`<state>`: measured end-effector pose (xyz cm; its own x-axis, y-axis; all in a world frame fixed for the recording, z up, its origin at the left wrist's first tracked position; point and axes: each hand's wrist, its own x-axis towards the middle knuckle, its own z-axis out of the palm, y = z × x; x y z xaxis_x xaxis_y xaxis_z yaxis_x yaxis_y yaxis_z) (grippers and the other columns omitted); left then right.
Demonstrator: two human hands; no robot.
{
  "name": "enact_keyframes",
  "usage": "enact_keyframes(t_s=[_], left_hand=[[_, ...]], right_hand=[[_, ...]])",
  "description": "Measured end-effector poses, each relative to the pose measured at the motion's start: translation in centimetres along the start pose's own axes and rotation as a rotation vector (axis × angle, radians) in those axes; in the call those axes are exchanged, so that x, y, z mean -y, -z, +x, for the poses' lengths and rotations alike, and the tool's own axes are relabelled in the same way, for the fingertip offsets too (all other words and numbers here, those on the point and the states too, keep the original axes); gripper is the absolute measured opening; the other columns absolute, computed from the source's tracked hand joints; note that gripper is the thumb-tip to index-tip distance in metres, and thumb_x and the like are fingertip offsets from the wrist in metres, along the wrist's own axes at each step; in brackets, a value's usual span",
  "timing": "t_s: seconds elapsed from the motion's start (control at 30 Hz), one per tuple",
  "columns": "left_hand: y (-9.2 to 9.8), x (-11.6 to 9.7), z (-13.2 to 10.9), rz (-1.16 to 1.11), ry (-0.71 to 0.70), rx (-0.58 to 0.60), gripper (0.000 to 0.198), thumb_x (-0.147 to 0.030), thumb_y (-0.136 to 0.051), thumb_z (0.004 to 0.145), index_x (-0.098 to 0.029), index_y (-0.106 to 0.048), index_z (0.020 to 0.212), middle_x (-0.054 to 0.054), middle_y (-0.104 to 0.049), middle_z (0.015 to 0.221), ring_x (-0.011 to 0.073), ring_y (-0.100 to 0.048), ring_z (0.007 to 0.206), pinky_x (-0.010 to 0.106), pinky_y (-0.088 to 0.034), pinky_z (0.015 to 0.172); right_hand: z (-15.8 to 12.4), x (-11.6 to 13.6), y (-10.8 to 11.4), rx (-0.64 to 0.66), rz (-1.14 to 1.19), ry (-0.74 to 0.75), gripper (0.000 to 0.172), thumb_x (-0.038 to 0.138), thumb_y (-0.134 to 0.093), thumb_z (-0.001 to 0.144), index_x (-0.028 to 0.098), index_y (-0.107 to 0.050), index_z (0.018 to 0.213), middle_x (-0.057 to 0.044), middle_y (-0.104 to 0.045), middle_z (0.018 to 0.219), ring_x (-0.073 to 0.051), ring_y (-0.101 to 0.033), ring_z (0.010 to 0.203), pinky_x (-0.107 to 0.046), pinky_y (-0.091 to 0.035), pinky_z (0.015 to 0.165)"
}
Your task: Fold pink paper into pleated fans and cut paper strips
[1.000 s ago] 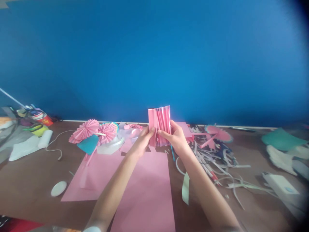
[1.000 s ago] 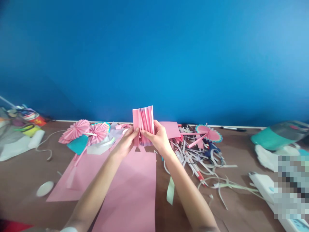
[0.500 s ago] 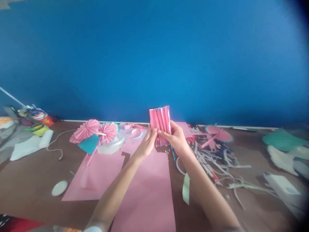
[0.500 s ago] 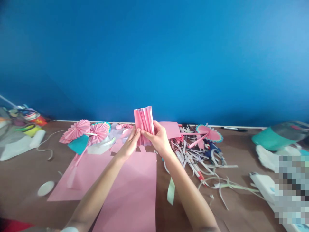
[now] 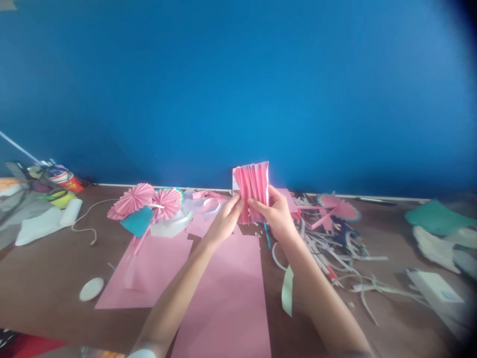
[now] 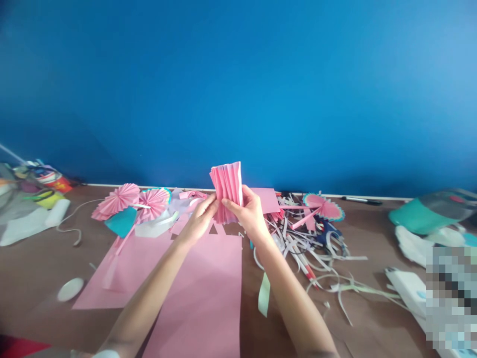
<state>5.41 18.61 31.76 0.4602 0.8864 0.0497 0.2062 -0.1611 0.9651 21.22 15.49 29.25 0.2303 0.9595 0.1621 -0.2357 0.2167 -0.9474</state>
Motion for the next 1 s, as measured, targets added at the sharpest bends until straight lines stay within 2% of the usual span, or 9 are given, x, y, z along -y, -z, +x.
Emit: enact_keyframes(t_s=[0.1,0.3,0.4,0.57,0.73,0.9,1.0], left_hand=[[0.3,-0.3,0.1,-0.034,-0.003,0.017,0.043,-0.051,-0.061,0.092,-0.022,-0.070,0.123,0.009,-0.072,0.121,0.0356,-0.058,0.128,0.047,-0.045,0.109],[0.7,0.2,0.3,-0.066,0.009,0.017,0.048,-0.048,-0.072,0.085,-0.023,-0.069,0.126,0.011,-0.073,0.119,0.0363,-0.058,0.127,0.048,-0.047,0.105],[0.8,0.6,0.5,-0.039,0.012,-0.016,0.052,-0.048,-0.075,0.083,-0.020,-0.068,0.126,0.011,-0.073,0.110,0.0331,-0.065,0.113,0.043,-0.051,0.097],[0.8,0.6,0.5,-0.028,-0.010,-0.001,0.056,-0.048,-0.075,0.083,-0.015,-0.065,0.127,0.009,-0.071,0.101,0.0258,-0.068,0.097,0.033,-0.053,0.084],[0.7,0.8,0.6,-0.017,-0.008,-0.021,0.056,-0.048,-0.074,0.084,-0.016,-0.064,0.129,0.012,-0.072,0.112,0.0263,-0.068,0.100,0.035,-0.053,0.087],[0.6,1.0,0.8,-0.082,-0.021,-0.028,0.048,-0.046,-0.069,0.088,-0.020,-0.066,0.128,0.012,-0.070,0.121,0.0258,-0.069,0.097,0.036,-0.054,0.083],[0.3,0.9,0.8,-0.105,-0.031,-0.010,0.045,-0.045,-0.069,0.089,-0.019,-0.066,0.125,0.012,-0.069,0.123,0.0266,-0.069,0.100,0.035,-0.054,0.083]], right_hand=[[0.0,0.0,0.1,0.000,0.007,0.005,0.038,0.042,-0.080,0.079,0.022,-0.067,0.108,-0.005,-0.074,0.100,-0.024,-0.069,0.086,-0.036,-0.057,0.077],[0.1,0.0,0.0,0.034,0.010,-0.007,0.038,0.041,-0.083,0.076,0.021,-0.068,0.104,-0.005,-0.074,0.100,-0.024,-0.070,0.085,-0.036,-0.057,0.076],[0.1,-0.1,0.0,0.032,0.019,0.000,0.037,0.039,-0.083,0.076,0.021,-0.068,0.105,-0.005,-0.074,0.101,-0.025,-0.070,0.086,-0.036,-0.057,0.077],[0.1,-0.2,0.2,0.037,-0.012,-0.011,0.036,0.040,-0.083,0.076,0.021,-0.068,0.101,-0.005,-0.074,0.097,-0.024,-0.069,0.083,-0.035,-0.056,0.074],[-0.1,0.2,-0.1,0.017,-0.097,0.015,0.035,0.044,-0.079,0.080,0.020,-0.068,0.102,-0.004,-0.071,0.092,-0.023,-0.065,0.083,-0.032,-0.052,0.072],[-0.4,0.3,-0.7,0.073,-0.188,0.051,0.035,0.052,-0.058,0.095,0.019,-0.068,0.096,-0.002,-0.064,0.083,-0.019,-0.057,0.074,-0.029,-0.045,0.067],[-0.3,0.0,-0.7,0.065,-0.220,0.061,0.037,0.054,-0.051,0.098,0.019,-0.064,0.094,-0.002,-0.063,0.085,-0.019,-0.056,0.077,-0.029,-0.044,0.069]])
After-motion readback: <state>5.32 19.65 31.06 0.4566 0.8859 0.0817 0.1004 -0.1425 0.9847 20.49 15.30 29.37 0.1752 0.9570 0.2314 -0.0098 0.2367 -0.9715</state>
